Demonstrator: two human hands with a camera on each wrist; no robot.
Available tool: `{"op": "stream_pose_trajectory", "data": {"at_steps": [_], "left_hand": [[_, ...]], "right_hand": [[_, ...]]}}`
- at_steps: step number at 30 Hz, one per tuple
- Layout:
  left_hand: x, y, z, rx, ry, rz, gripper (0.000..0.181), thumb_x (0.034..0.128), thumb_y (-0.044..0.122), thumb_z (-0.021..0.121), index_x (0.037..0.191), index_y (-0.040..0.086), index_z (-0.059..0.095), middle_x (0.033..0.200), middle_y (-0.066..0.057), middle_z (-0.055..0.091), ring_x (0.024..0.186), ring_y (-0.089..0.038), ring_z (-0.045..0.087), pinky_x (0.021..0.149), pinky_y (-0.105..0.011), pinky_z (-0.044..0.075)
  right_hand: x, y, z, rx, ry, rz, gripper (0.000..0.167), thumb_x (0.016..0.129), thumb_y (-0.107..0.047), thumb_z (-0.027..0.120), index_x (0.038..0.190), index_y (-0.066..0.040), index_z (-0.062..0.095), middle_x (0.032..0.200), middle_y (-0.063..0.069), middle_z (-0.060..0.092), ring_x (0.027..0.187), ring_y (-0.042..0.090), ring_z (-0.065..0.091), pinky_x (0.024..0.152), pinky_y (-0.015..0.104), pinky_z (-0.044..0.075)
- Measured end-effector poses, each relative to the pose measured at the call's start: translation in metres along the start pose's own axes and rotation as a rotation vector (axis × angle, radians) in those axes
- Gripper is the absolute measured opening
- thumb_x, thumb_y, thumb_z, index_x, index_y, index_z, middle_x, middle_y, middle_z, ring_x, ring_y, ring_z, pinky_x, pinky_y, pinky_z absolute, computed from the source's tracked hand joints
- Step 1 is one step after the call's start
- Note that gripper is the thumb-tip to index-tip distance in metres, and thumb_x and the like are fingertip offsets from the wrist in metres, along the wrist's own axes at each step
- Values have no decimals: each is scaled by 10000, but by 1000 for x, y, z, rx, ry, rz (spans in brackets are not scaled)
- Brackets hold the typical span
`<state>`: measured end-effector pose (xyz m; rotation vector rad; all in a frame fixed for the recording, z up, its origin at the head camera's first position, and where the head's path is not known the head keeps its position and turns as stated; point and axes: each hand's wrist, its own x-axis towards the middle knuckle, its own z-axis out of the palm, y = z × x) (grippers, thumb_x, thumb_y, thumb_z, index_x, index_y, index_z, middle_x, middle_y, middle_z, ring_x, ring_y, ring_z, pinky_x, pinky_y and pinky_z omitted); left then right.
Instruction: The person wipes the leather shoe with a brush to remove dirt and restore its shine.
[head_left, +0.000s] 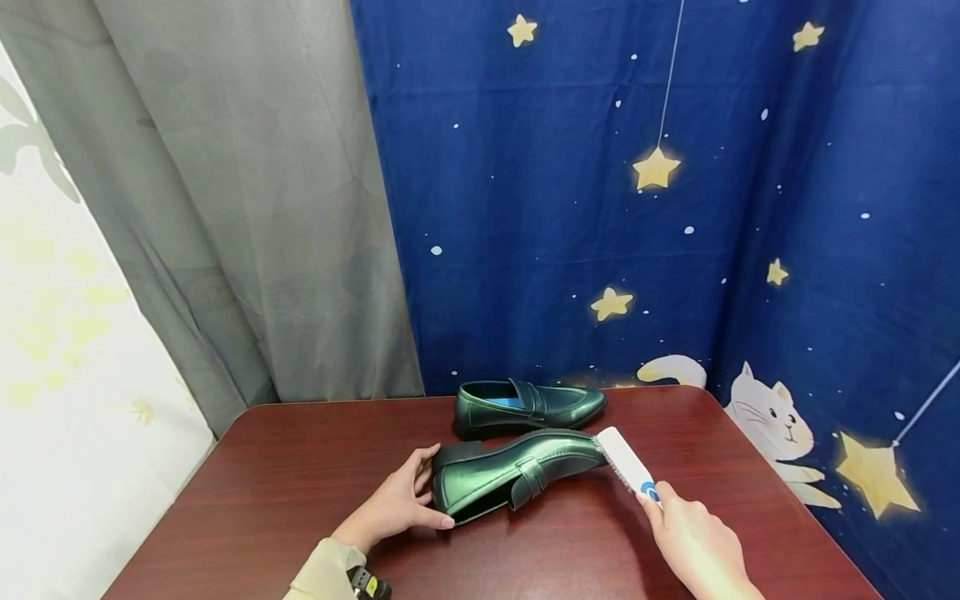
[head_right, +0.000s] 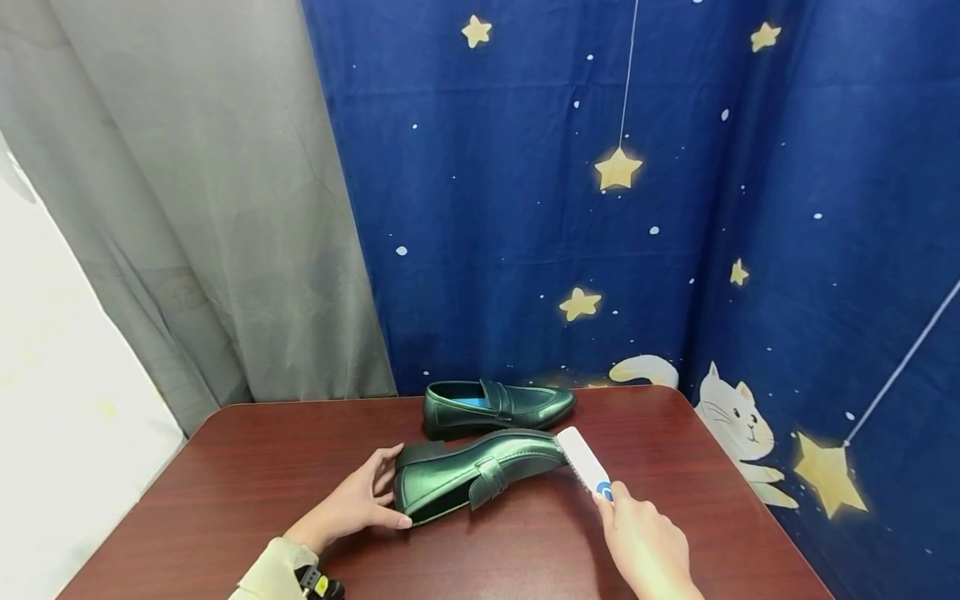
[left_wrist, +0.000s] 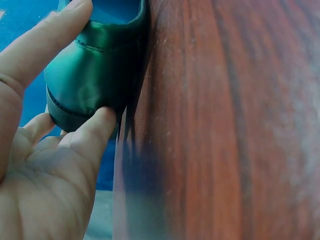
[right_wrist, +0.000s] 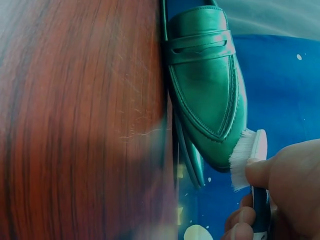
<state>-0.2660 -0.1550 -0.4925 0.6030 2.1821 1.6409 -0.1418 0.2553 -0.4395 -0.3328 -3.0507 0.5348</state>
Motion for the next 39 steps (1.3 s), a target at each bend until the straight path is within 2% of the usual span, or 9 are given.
{"op": "stream_pose_trajectory", "data": {"at_steps": [8,20,29,32,34,37,39], "left_hand": [[0,0,0,4,-6,4,1151,711,109,926,1593,79,188,1678,-251,55,1532,-433,133,1104,-519,418],[1,-2,-1,8,1,-3,1162,702,127,934,1594,91,189,1681,-240,57,1536,-418,139,1105,-505,424],[-1,3,4,26,-5,2,1176,739,113,911,1612,73,124,1685,-235,48,1542,-412,118,1101,-513,426],[-2,5,10,91,-6,10,1227,743,136,913,1623,75,59,1679,-254,28,1540,-416,146,1081,-512,447],[-2,7,14,159,9,19,1252,736,165,921,1623,72,43,1670,-271,45,1522,-416,212,1060,-495,471],[-1,10,17,264,48,34,1242,721,174,923,1618,55,73,1642,-284,129,1459,-394,333,1012,-476,512],[0,11,17,302,72,36,1202,716,145,904,1610,38,108,1621,-272,210,1406,-367,409,992,-479,526]], "right_hand": [[-1,8,1,10,10,3,357,1017,-453,541,1087,-105,576,800,81,649,641,241,569,544,443,432],[1,24,2,-1,-71,32,460,1035,-461,506,1191,-30,552,887,136,669,670,246,565,591,483,481],[2,27,4,9,-85,38,485,1034,-461,508,1224,-16,540,924,160,674,682,247,567,607,484,488],[2,26,5,18,-81,34,468,1038,-451,505,1212,-19,538,916,157,671,679,246,565,605,474,481],[2,25,5,21,-65,27,439,1039,-436,508,1187,-24,536,888,147,667,669,244,566,594,465,473],[2,24,6,24,-32,9,399,1046,-421,501,1133,-33,525,830,126,653,642,245,565,573,453,460],[1,24,6,26,-21,2,388,1049,-417,498,1117,-36,517,809,121,646,633,246,565,565,447,456]]}}
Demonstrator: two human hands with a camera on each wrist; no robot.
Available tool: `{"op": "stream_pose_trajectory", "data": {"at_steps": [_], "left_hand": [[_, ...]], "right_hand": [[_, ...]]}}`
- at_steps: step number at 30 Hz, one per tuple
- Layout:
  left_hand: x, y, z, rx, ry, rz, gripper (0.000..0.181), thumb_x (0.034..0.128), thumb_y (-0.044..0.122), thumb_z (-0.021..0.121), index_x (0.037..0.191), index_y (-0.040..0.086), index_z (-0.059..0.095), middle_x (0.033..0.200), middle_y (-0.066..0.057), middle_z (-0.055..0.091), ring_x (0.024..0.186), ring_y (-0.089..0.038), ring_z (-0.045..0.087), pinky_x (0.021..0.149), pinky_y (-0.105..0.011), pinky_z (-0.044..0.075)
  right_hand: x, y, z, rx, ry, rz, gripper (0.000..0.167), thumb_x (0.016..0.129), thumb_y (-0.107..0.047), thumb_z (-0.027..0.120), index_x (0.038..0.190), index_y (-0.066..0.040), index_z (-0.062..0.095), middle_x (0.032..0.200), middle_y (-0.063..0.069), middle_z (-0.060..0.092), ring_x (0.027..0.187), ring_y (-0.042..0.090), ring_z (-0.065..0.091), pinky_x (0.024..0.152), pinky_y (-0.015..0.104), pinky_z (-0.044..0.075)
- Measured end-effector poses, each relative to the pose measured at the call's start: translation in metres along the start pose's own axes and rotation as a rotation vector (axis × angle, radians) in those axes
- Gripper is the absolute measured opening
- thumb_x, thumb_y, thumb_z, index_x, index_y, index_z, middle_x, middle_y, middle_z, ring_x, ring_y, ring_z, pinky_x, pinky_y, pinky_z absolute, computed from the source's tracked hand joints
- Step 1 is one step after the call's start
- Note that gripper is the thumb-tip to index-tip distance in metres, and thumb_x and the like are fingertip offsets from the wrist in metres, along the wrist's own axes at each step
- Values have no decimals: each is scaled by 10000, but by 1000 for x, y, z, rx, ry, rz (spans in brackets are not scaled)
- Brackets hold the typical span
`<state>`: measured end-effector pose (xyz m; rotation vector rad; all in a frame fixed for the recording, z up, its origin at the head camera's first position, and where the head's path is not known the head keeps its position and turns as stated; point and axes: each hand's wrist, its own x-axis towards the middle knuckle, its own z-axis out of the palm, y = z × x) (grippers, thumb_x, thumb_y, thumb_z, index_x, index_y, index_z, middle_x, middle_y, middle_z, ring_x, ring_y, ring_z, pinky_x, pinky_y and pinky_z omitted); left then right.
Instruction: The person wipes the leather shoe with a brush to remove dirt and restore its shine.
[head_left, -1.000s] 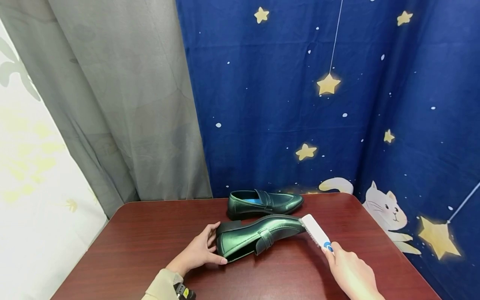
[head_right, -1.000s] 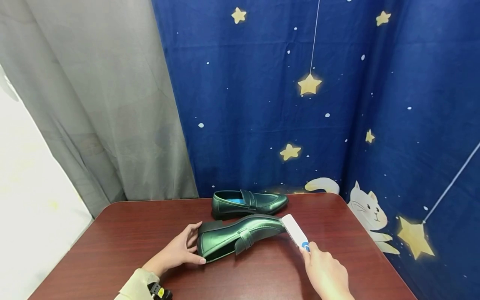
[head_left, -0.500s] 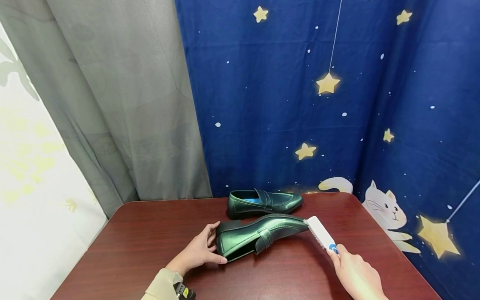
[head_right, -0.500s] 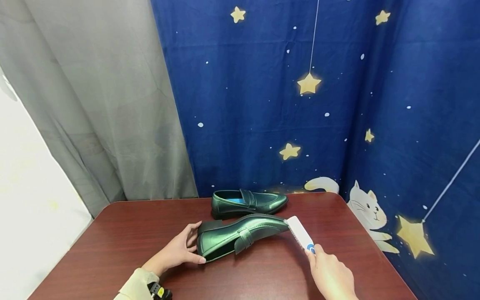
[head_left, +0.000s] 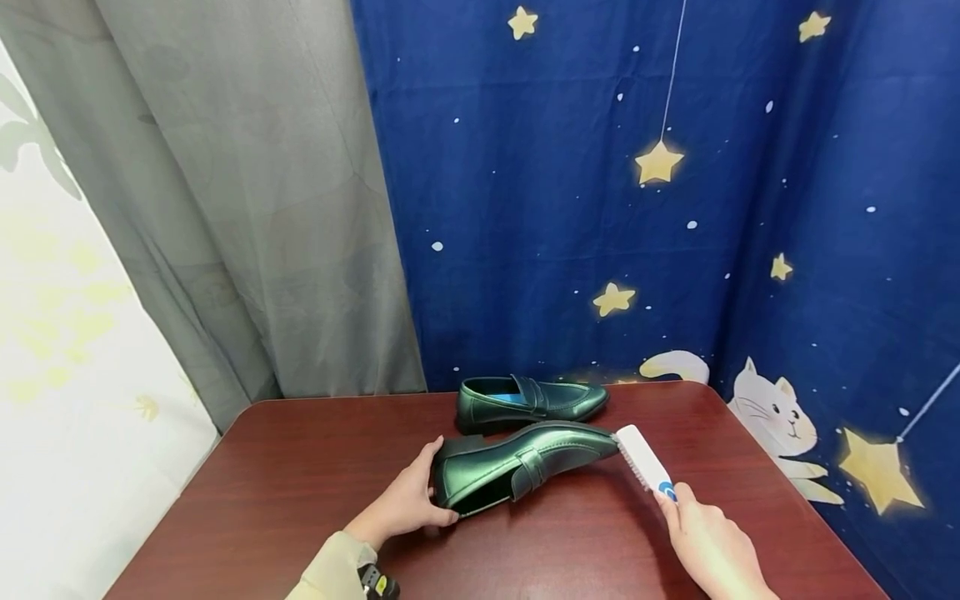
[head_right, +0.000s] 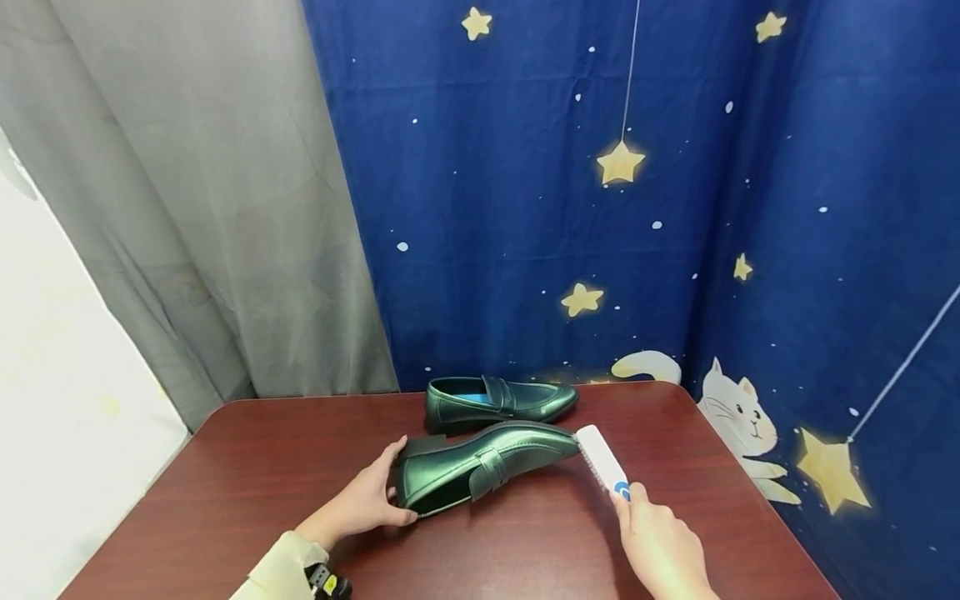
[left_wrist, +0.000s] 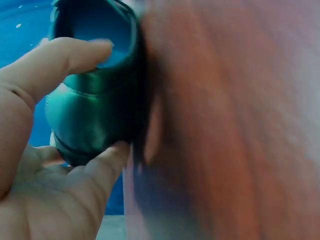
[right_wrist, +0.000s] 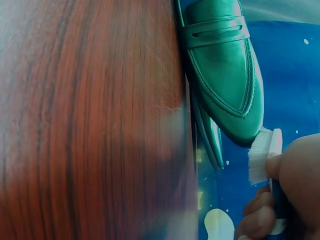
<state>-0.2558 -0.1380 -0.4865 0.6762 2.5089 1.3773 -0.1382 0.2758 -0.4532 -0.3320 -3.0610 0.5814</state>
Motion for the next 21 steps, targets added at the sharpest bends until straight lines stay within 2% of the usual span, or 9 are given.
{"op": "stream_pose_trajectory", "data": {"at_steps": [5,10,12,16,18,21], "left_hand": [[7,5,-5,-14,13,-41,1098,714,109,837,1603,40,196,1589,-250,311,1249,-313,579,975,-476,541],[20,13,-8,-20,26,-70,951,760,208,786,1571,34,322,1518,-186,460,1204,-244,563,1031,-480,497],[25,17,-9,-37,20,-90,864,800,241,757,1546,27,377,1493,-173,495,1163,-231,567,996,-465,516],[37,25,-7,-145,11,-156,715,897,260,673,1510,-12,425,1474,-214,501,1023,-202,633,884,-431,588],[43,27,-5,-196,15,-175,647,928,248,624,1483,-38,452,1413,-231,540,959,-193,654,835,-418,606],[51,28,-4,-243,30,-198,523,967,249,573,1392,-53,543,1290,-216,601,977,-215,662,803,-449,610]], "right_hand": [[1,7,-6,8,41,-5,388,1054,-414,489,1099,-29,511,810,148,656,629,266,581,551,455,453],[5,22,-11,13,46,10,435,1068,-426,443,1070,5,502,833,199,657,646,288,596,560,471,462],[7,27,-11,14,30,28,439,1070,-428,439,1048,6,506,828,187,653,656,281,599,566,463,463],[10,38,-8,21,1,52,430,1067,-431,449,985,-13,505,767,117,608,650,263,574,571,445,444],[11,42,-5,25,-18,62,426,1059,-429,472,977,-12,503,759,97,588,650,256,562,579,440,439],[13,46,2,33,-57,79,384,1040,-386,526,969,-10,500,758,89,564,658,250,555,598,433,442]]}}
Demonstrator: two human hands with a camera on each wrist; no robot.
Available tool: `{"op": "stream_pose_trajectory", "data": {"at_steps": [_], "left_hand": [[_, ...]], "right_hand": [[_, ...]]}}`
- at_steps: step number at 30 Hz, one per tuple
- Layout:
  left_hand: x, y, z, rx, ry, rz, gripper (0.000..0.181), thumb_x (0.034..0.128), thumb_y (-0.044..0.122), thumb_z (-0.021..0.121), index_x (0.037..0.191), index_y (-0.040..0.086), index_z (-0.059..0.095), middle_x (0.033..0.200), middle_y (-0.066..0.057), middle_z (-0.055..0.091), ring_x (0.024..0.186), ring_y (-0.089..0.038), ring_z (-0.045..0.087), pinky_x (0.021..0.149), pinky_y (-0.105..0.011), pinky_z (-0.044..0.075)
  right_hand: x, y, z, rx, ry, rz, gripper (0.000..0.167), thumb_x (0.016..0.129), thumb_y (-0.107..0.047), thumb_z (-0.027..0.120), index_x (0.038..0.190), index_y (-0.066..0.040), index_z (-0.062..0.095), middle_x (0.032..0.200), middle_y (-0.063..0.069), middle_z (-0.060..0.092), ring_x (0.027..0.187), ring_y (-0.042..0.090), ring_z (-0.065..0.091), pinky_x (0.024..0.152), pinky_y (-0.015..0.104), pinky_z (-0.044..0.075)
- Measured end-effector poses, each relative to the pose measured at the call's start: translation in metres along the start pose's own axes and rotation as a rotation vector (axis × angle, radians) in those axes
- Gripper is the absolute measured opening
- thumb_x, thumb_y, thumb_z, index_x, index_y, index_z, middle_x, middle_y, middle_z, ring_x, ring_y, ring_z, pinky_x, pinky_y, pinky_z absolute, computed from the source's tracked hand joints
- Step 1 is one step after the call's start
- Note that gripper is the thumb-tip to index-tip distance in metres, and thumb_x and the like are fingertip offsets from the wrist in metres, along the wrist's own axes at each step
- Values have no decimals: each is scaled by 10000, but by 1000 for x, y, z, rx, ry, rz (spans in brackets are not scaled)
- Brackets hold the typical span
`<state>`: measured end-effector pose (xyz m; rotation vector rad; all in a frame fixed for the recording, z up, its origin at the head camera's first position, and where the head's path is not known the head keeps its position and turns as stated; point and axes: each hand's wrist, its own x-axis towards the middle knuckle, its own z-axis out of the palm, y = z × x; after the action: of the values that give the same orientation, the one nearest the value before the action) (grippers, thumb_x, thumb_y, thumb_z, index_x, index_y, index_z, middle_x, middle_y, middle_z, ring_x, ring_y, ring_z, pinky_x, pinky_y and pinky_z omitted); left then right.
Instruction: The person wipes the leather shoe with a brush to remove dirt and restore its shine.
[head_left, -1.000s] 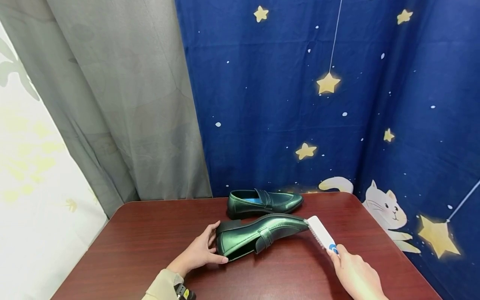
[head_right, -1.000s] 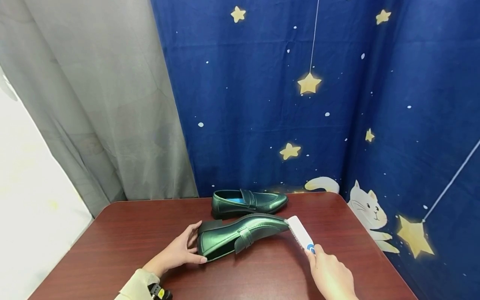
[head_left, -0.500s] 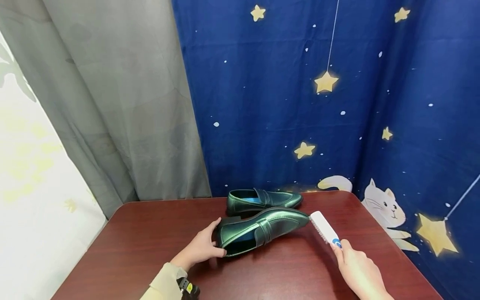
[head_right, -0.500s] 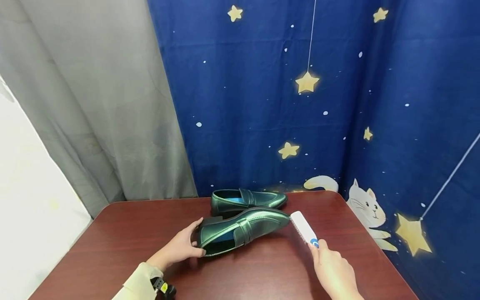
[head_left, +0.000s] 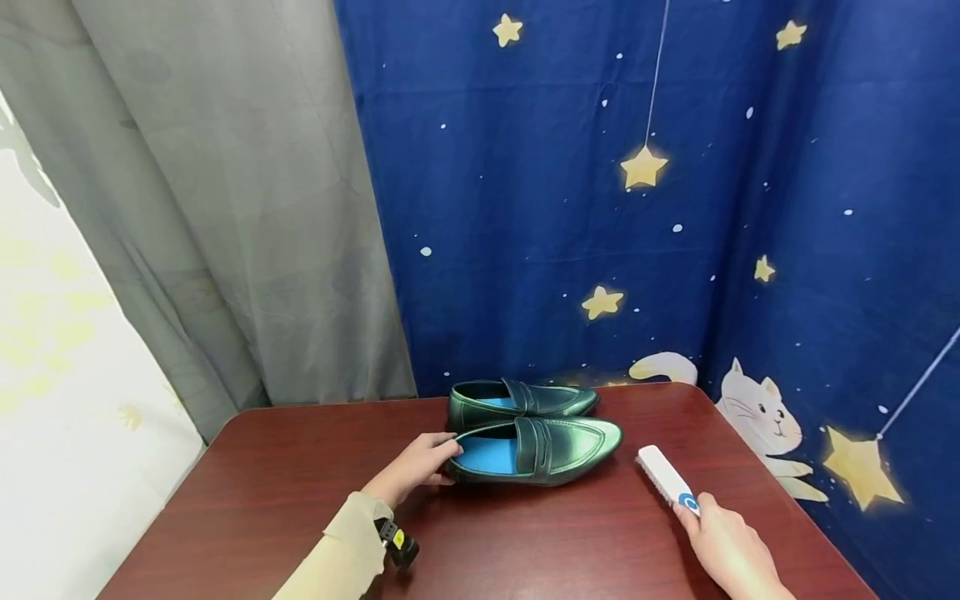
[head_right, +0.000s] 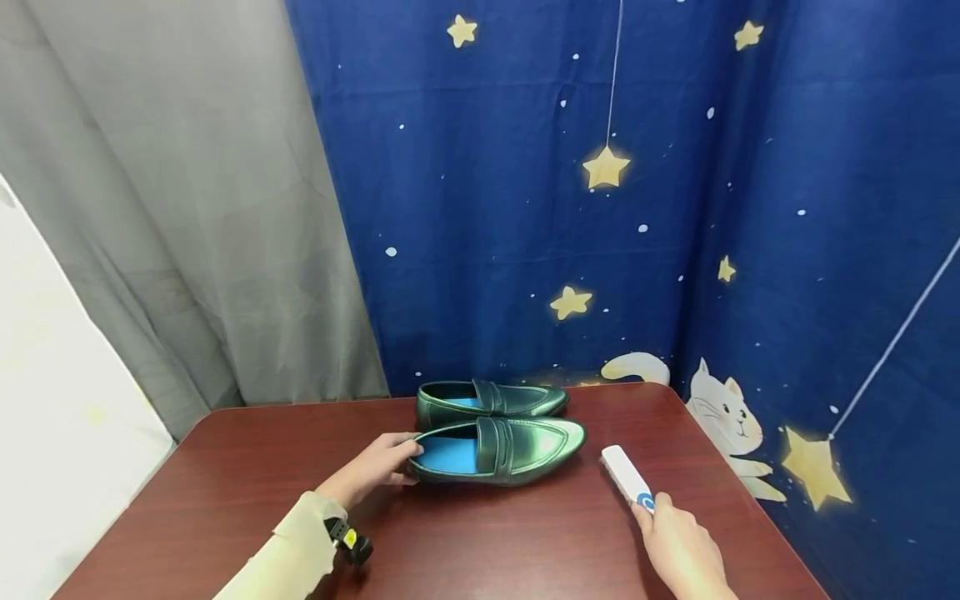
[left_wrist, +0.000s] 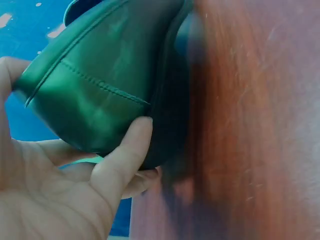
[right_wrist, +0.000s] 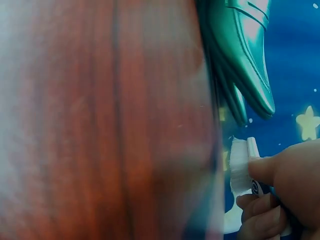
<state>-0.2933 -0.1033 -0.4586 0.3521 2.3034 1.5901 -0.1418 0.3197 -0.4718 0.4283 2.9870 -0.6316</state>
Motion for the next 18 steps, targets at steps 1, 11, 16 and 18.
{"op": "stream_pose_trajectory", "data": {"at_steps": [1,11,16,18], "left_hand": [[2,0,0,-5,7,-4,489,976,259,561,1354,-50,574,1248,-201,614,965,-221,664,786,-446,613],[16,4,3,-4,43,-56,567,1002,444,548,1277,-46,626,1097,-165,627,817,-208,660,680,-402,619],[19,5,5,-17,74,-89,607,1019,491,518,1322,-27,613,1127,-177,620,846,-224,674,667,-403,617],[18,4,5,-21,69,-88,667,1023,542,493,1367,-23,580,1201,-187,606,928,-236,671,694,-414,619]], "right_hand": [[1,1,3,1,-9,1,375,1035,-374,539,968,-7,500,760,89,560,659,250,554,602,434,445],[10,8,16,-11,-46,8,334,1024,-336,565,956,-10,539,774,93,583,671,249,560,612,443,458],[8,6,15,-80,-38,17,408,998,-429,585,960,-23,575,777,87,613,666,246,581,597,467,476],[7,3,12,-126,-20,19,488,976,-488,601,979,0,585,791,99,606,676,248,581,609,482,493]]}}
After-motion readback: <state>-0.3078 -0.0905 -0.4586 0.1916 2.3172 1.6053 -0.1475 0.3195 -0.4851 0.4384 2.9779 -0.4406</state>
